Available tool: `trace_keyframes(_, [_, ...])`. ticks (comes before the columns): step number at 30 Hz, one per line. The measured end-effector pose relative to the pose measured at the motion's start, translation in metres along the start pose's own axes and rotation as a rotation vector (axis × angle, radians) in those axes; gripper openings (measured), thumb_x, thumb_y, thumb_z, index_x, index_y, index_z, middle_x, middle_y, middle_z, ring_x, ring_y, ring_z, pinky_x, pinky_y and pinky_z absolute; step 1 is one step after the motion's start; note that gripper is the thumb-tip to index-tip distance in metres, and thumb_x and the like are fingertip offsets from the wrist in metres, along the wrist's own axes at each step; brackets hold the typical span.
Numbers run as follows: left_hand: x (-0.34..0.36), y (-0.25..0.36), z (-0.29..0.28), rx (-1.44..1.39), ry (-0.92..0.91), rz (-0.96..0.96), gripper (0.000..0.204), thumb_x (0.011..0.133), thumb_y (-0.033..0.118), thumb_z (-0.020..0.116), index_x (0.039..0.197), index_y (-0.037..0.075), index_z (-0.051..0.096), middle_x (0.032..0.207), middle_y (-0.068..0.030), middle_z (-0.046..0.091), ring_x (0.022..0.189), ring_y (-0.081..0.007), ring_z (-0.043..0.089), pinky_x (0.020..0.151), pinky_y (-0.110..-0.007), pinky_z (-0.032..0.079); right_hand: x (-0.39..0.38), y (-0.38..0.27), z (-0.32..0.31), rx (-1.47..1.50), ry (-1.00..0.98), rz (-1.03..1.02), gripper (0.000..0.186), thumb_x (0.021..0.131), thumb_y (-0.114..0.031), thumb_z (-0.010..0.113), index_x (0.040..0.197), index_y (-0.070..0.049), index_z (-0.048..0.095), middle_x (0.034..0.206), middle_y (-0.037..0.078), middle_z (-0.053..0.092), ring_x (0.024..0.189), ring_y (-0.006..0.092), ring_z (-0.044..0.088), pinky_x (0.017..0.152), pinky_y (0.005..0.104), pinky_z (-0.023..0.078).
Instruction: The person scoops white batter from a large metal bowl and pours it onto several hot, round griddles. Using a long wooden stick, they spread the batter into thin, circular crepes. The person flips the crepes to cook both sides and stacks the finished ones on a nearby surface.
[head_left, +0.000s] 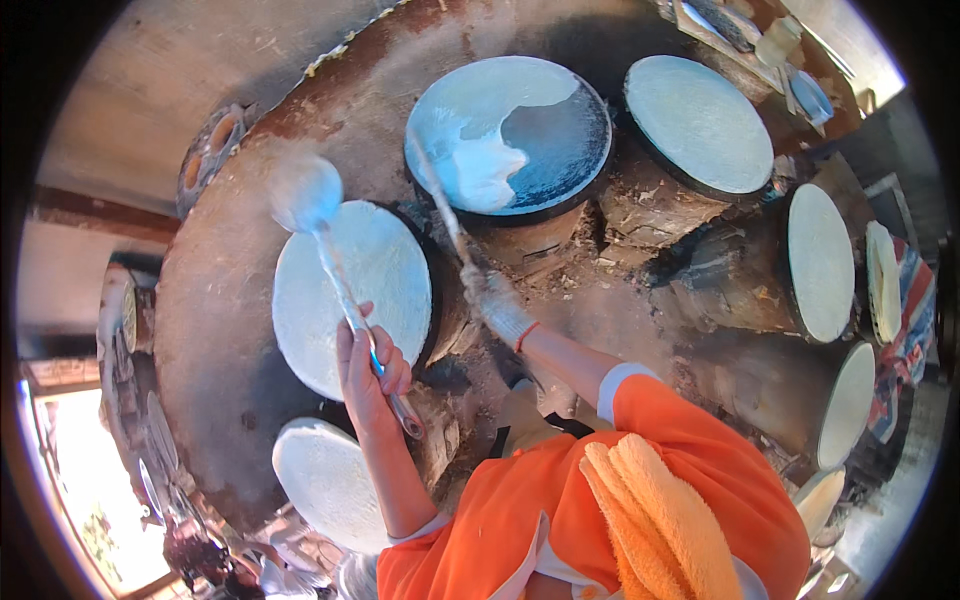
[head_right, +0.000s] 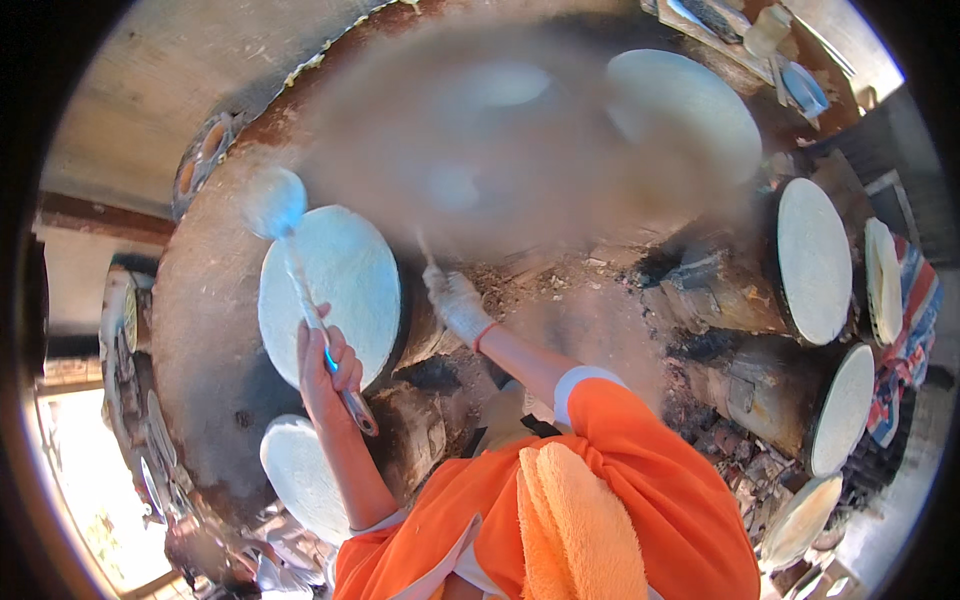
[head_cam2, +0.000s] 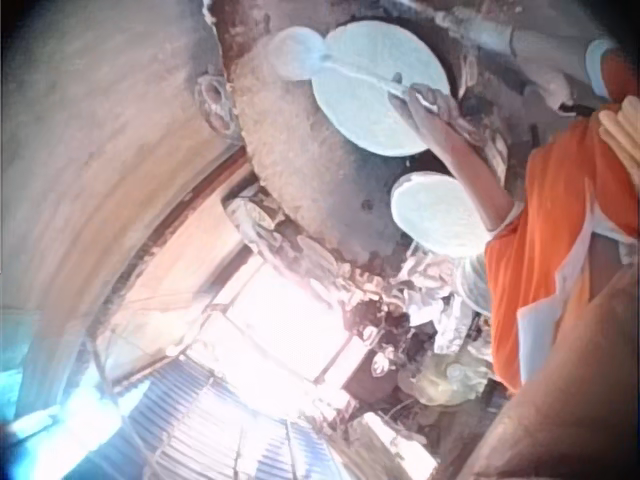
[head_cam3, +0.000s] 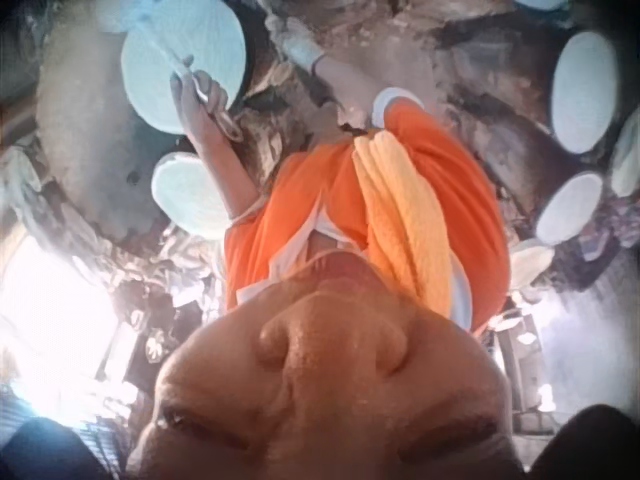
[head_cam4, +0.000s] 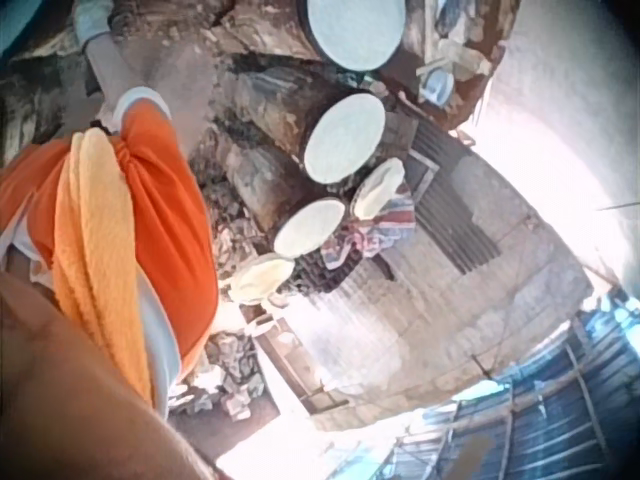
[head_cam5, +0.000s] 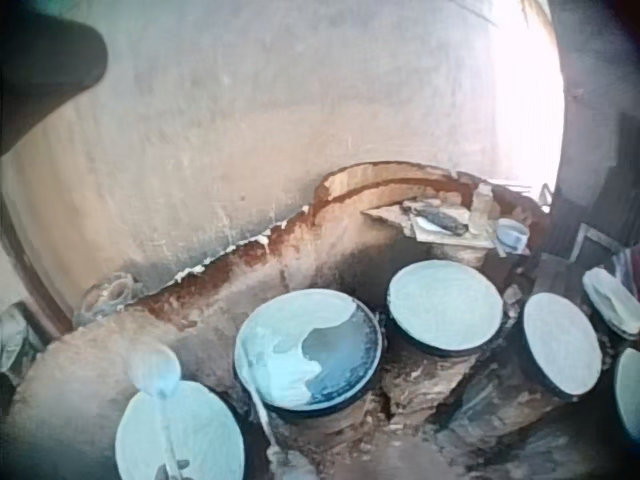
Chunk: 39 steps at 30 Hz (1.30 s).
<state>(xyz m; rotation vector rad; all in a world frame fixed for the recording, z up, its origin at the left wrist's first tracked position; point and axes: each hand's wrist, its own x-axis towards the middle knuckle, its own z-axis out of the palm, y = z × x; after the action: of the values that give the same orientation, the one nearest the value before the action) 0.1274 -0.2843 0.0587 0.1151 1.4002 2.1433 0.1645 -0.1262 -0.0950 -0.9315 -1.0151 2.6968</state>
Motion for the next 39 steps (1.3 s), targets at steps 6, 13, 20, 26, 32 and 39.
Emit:
trace_keyframes(6, [-0.086,-0.015,-0.008,0.250,0.186,-0.233,0.030,0.086,0.005,0.042,0.115,0.004,0.040,0.063,-0.0003,0.039,0.035,-0.0036,0.027,0.030,-0.018,0.025,-0.020,0.007,-0.092,0.118,0.046,-0.073,0.025,0.091,-0.024,0.050,0.115,-0.017,0.053,0.076,-0.008,0.052,0.053,0.0044,0.046,0.037,0.0184,0.032])
trace_keyframes(13, [-0.112,-0.021,0.010,-0.159,0.085,-0.106,0.032,0.088,0.006,0.039,0.119,0.000,0.037,0.065,-0.0001,0.037,0.036,-0.0018,0.029,0.031,-0.017,0.026,-0.050,-0.067,-0.112,-0.250,0.116,-0.099,0.017,0.092,-0.029,0.048,0.104,-0.017,0.050,0.056,-0.005,0.045,0.039,0.0058,0.037,0.034,0.0200,0.028])
trace_keyframes(20, [-0.042,-0.065,0.024,-0.093,-0.035,-0.264,0.028,0.090,0.010,0.043,0.118,0.004,0.041,0.068,0.0000,0.040,0.038,-0.0030,0.030,0.034,-0.018,0.027,-0.058,-0.047,-0.119,-0.436,0.165,-0.023,0.025,0.091,-0.031,0.047,0.080,-0.010,0.053,0.056,0.000,0.049,0.041,0.0130,0.043,0.035,0.0275,0.036])
trace_keyframes(26, [-0.027,-0.059,0.044,-0.079,-0.017,-0.275,0.034,0.085,0.004,0.040,0.119,0.002,0.039,0.069,-0.0020,0.043,0.039,-0.0033,0.031,0.035,-0.018,0.028,-0.083,-0.120,-0.186,-0.596,0.192,0.012,0.027,0.090,-0.038,0.046,0.087,-0.012,0.054,0.055,-0.002,0.048,0.039,0.0102,0.042,0.032,0.0256,0.035])
trace_keyframes(32, [-0.028,-0.067,0.095,-0.039,0.016,-0.196,0.039,0.080,0.002,0.037,0.119,0.001,0.039,0.070,-0.0045,0.045,0.037,-0.0040,0.030,0.035,-0.018,0.029,-0.034,-0.150,-0.222,-0.911,0.084,-0.020,0.038,0.091,-0.039,0.044,0.072,-0.008,0.052,0.052,0.002,0.048,0.038,0.0126,0.044,0.034,0.0286,0.037])
trace_keyframes(39, [-0.010,-0.074,0.127,0.021,-0.047,-0.207,0.037,0.083,0.001,0.046,0.119,0.002,0.039,0.068,-0.0021,0.043,0.037,-0.0030,0.031,0.034,-0.017,0.027,-0.024,-0.120,-0.289,-1.029,-0.079,-0.180,0.029,0.092,-0.032,0.045,0.096,-0.005,0.054,0.059,-0.001,0.050,0.053,0.0079,0.047,0.047,0.0249,0.041])
